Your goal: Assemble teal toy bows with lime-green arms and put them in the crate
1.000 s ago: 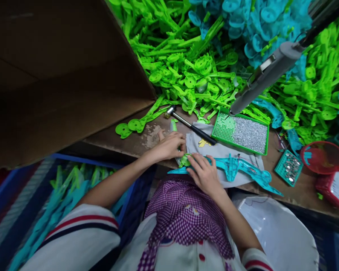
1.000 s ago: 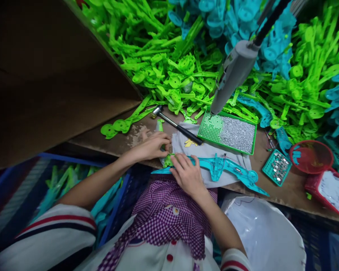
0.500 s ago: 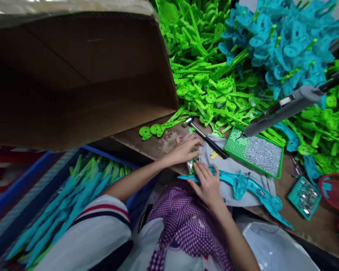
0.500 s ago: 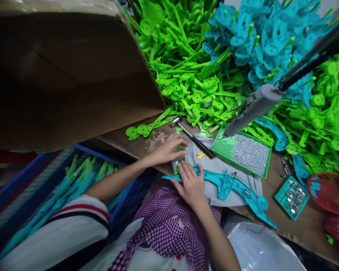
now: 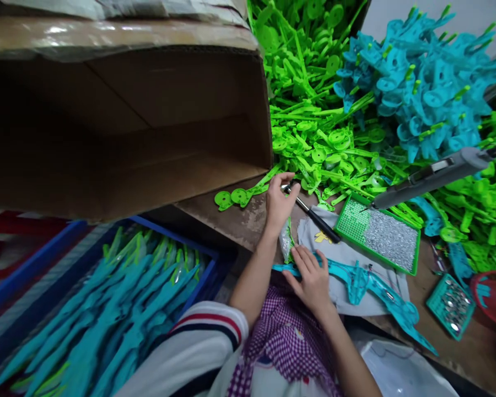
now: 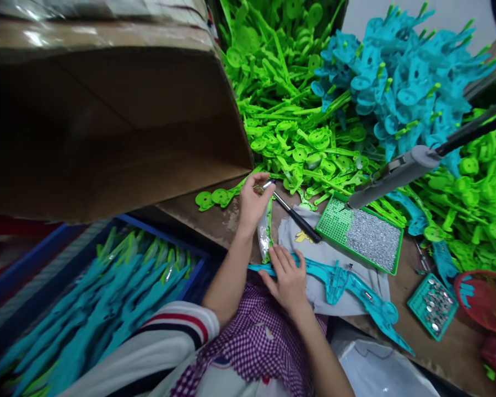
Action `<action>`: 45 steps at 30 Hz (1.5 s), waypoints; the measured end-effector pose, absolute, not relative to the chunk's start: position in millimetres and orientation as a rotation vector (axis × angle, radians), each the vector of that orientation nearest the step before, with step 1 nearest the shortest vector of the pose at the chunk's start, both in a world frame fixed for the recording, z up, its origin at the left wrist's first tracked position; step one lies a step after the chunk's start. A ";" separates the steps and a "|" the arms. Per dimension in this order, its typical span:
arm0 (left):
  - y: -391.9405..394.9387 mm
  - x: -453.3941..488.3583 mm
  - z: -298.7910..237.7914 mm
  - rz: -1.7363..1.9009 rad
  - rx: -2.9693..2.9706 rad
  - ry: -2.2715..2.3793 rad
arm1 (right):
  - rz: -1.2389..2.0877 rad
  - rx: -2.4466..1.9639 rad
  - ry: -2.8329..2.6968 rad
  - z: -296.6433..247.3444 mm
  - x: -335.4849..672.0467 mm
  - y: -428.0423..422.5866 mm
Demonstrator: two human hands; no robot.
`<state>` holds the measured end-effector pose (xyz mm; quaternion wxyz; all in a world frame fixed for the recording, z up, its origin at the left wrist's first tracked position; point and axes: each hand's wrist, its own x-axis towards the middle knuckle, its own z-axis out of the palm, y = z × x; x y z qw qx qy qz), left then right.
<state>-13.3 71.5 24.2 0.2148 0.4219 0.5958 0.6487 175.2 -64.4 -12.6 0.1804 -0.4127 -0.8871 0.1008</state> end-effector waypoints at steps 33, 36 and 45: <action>-51.9 -14.1 10.6 1.524 0.242 1.056 | 0.870 -1.355 -2.133 80.9 119.8 -35.0; -58.9 -8.9 4.9 1.402 0.415 1.077 | 1.041 -1.329 -1.864 66.2 132.9 -45.8; -10.8 -42.4 -33.5 1.199 1.900 1.555 | 1.509 -1.476 -1.152 35.4 182.1 -58.3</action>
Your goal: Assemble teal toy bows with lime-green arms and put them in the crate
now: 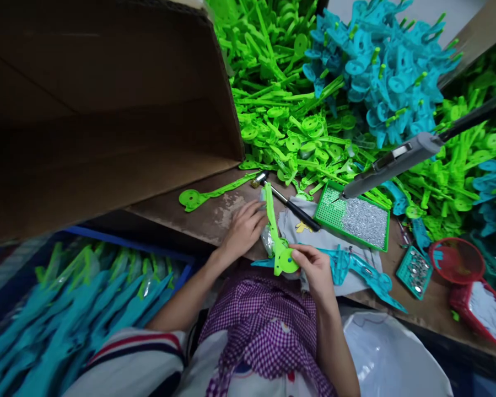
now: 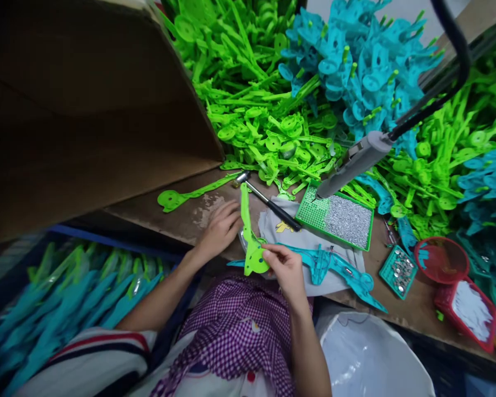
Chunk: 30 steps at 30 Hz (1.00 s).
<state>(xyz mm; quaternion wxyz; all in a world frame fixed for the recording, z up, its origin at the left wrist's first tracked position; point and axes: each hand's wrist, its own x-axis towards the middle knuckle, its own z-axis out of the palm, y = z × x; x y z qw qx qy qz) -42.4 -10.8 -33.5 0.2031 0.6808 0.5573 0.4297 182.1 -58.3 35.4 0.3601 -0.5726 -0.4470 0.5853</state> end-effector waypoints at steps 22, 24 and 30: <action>-0.2 -48.8 -40.7 1.226 1.821 1.638 | 1.455 -1.633 -1.204 22.3 151.3 -45.3; 2.7 -49.1 -42.0 1.198 1.838 1.638 | 1.457 -1.649 -1.210 21.4 150.3 -44.1; 7.8 -51.8 -35.0 1.079 1.913 1.661 | 1.403 -1.657 -1.322 17.3 152.8 -41.4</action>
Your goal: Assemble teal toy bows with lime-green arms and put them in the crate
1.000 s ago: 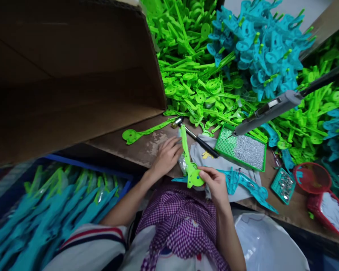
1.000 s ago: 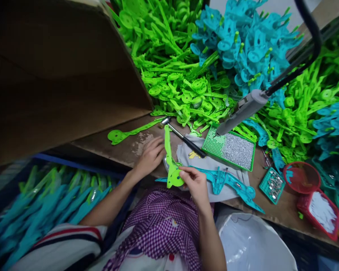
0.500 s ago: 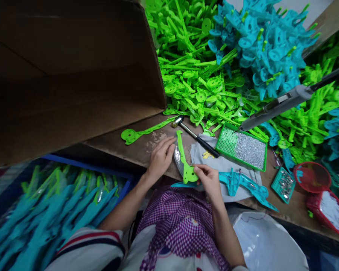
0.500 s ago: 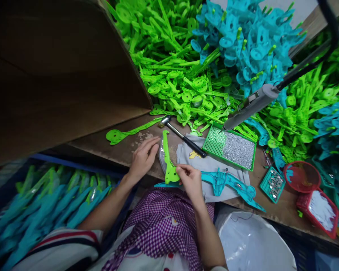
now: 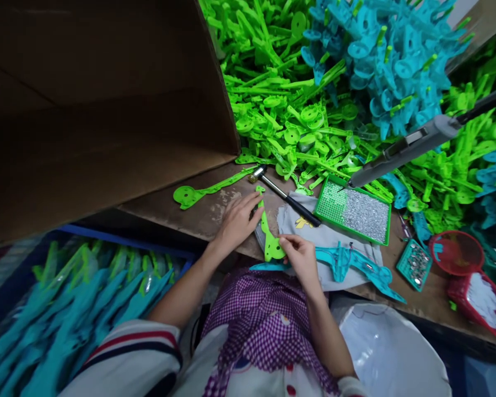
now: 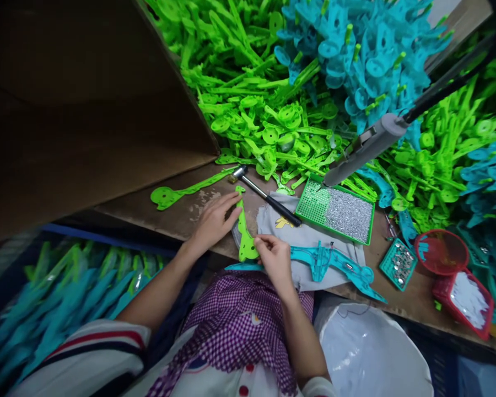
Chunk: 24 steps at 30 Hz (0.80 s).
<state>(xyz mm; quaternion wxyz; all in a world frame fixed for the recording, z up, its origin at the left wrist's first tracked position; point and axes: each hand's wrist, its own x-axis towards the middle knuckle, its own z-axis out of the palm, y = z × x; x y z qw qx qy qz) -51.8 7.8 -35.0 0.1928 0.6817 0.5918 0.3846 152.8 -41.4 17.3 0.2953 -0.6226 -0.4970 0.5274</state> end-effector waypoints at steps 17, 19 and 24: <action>5.2 -52.5 -34.7 1.024 1.932 1.660 | 0.297 -1.027 -2.627 -2.5 183.8 -75.7; 6.1 -52.0 -34.6 1.023 1.928 1.667 | 0.273 -1.056 -2.631 -3.3 186.0 -73.7; 9.5 -47.6 -35.8 1.040 1.915 1.680 | 0.281 -1.033 -2.590 -0.3 192.1 -67.7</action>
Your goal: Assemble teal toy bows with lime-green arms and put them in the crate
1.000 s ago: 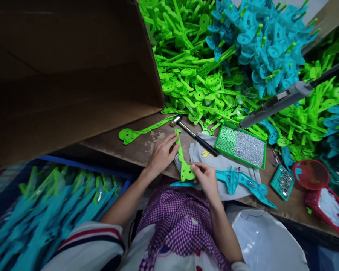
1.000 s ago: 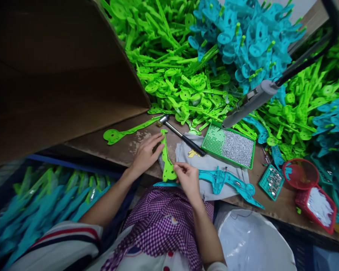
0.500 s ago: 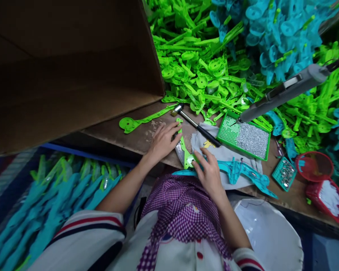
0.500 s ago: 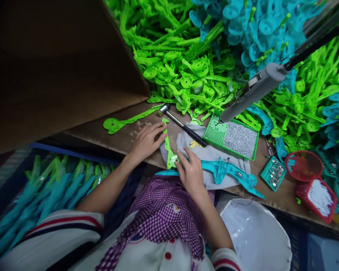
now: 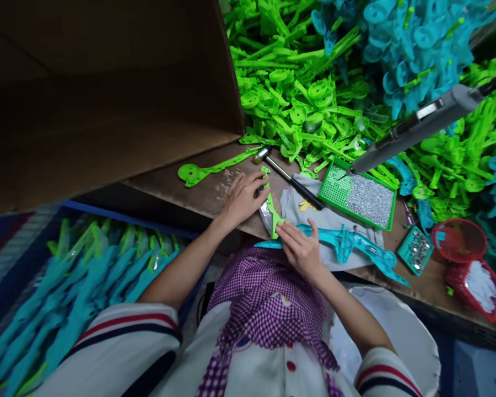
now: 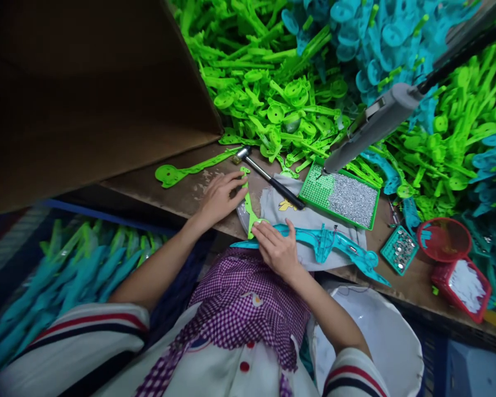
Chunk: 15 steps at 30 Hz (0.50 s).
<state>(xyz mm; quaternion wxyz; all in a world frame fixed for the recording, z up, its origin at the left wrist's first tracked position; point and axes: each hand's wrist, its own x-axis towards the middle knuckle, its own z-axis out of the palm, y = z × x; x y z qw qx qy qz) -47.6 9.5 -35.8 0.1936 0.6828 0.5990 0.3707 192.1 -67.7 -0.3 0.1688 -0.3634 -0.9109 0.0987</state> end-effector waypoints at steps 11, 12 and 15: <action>9.1 -44.8 -37.6 1.076 1.886 1.689 | 0.484 -1.062 -2.610 14.5 190.7 -53.5; 9.0 -44.8 -37.2 1.078 1.888 1.687 | 0.473 -1.068 -2.615 15.5 190.3 -52.7; 8.1 -44.5 -35.8 1.080 1.887 1.689 | 0.419 -1.081 -2.651 19.8 187.3 -51.5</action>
